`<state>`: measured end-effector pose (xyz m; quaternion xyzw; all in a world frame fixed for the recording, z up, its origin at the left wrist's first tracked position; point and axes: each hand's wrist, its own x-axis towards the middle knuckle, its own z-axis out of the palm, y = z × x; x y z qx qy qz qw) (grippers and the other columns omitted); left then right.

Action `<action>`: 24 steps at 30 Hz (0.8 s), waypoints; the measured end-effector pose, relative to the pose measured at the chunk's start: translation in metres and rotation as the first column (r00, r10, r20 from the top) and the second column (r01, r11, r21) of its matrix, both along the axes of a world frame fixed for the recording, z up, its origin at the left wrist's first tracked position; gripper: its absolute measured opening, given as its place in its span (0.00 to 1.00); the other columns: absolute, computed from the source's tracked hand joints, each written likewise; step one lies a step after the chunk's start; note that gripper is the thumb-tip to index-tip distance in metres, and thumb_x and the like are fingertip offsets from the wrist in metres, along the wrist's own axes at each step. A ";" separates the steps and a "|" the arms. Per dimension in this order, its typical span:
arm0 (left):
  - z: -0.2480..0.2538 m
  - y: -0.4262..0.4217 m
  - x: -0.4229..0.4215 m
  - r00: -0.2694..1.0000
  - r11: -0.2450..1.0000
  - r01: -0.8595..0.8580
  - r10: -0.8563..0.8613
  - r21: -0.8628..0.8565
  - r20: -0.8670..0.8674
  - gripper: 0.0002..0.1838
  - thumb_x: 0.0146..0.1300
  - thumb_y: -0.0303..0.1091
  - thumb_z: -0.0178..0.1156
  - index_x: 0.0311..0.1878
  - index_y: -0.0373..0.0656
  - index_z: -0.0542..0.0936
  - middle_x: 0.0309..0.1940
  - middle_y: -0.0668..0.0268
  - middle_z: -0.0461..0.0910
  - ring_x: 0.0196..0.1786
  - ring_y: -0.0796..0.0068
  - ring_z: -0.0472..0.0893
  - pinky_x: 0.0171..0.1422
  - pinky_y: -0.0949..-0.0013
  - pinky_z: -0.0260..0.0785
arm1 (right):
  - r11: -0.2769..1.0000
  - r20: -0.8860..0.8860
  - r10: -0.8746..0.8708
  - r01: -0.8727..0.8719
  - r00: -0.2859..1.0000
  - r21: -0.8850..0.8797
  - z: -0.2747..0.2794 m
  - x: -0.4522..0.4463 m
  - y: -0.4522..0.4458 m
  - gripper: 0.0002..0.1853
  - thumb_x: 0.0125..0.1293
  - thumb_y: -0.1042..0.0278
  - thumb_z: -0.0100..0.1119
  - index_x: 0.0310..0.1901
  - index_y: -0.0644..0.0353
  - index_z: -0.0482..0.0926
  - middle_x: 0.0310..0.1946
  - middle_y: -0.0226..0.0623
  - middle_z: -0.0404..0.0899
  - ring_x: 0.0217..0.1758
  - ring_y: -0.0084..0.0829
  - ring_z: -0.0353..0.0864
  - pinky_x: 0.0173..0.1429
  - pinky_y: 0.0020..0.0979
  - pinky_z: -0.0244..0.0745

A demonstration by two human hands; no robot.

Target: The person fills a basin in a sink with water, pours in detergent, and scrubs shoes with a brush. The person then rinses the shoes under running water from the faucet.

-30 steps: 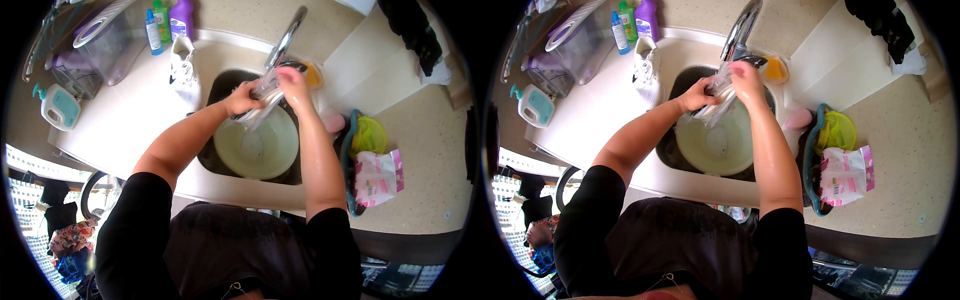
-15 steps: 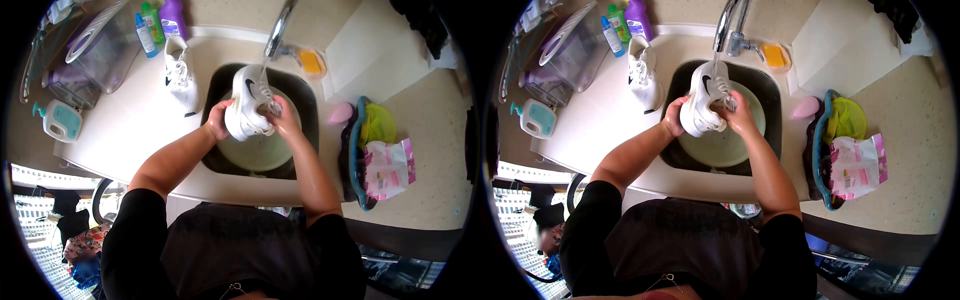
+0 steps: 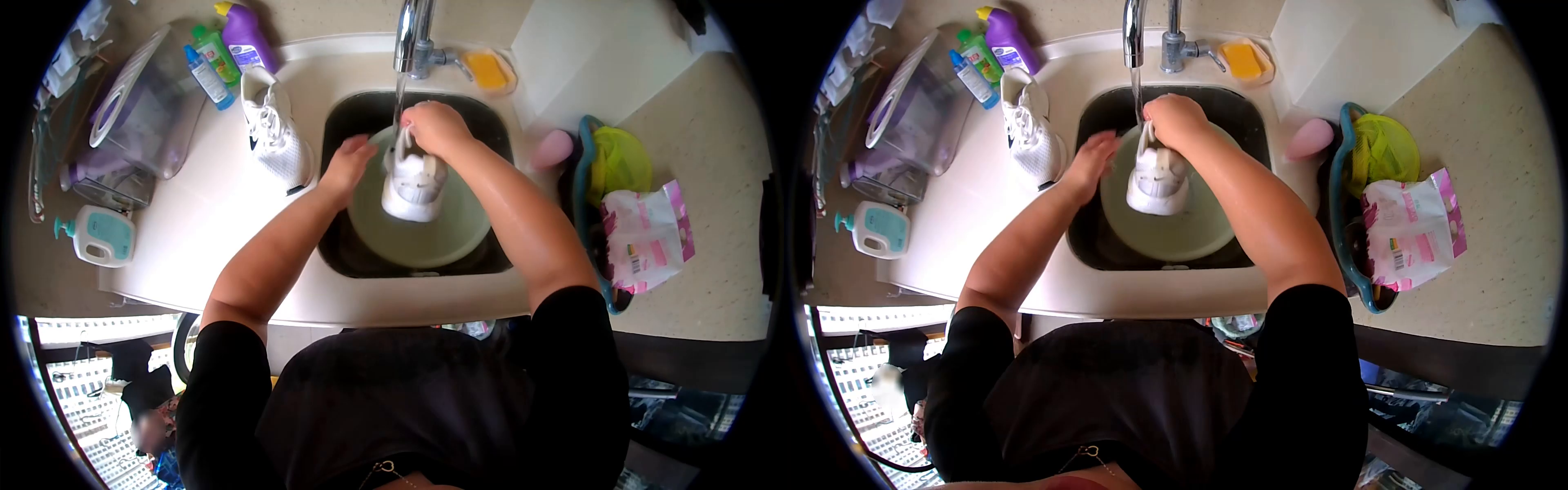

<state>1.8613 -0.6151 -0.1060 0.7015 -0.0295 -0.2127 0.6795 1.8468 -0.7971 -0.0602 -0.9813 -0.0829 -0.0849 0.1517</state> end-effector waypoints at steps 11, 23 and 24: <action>0.001 -0.023 0.076 0.575 0.639 0.294 -0.712 0.711 0.403 0.16 0.45 0.34 0.60 0.38 0.38 0.75 0.31 0.54 0.77 0.37 0.60 0.77 0.42 0.65 0.67 | 0.849 -0.296 0.036 0.127 0.955 0.513 -0.017 0.044 -0.012 0.06 0.54 0.73 0.54 0.32 0.62 0.79 0.29 0.37 0.79 0.33 0.26 0.75 0.41 0.27 0.69; -0.010 -0.024 0.057 0.820 0.848 0.258 -0.445 0.463 0.359 0.15 0.51 0.40 0.61 0.35 0.36 0.76 0.23 0.61 0.76 0.26 0.72 0.74 0.33 0.70 0.66 | 0.745 -0.202 0.048 0.100 0.978 0.660 -0.035 0.013 -0.012 0.15 0.51 0.67 0.61 0.40 0.64 0.77 0.31 0.40 0.79 0.34 0.27 0.76 0.41 0.28 0.70; -0.015 -0.026 0.053 0.858 0.899 0.292 -0.398 0.328 0.326 0.15 0.52 0.39 0.60 0.36 0.37 0.76 0.22 0.63 0.75 0.25 0.74 0.73 0.33 0.71 0.66 | 0.761 -0.171 0.051 0.072 0.984 0.644 -0.038 0.006 -0.011 0.17 0.53 0.63 0.59 0.43 0.63 0.75 0.34 0.42 0.78 0.36 0.30 0.76 0.42 0.30 0.70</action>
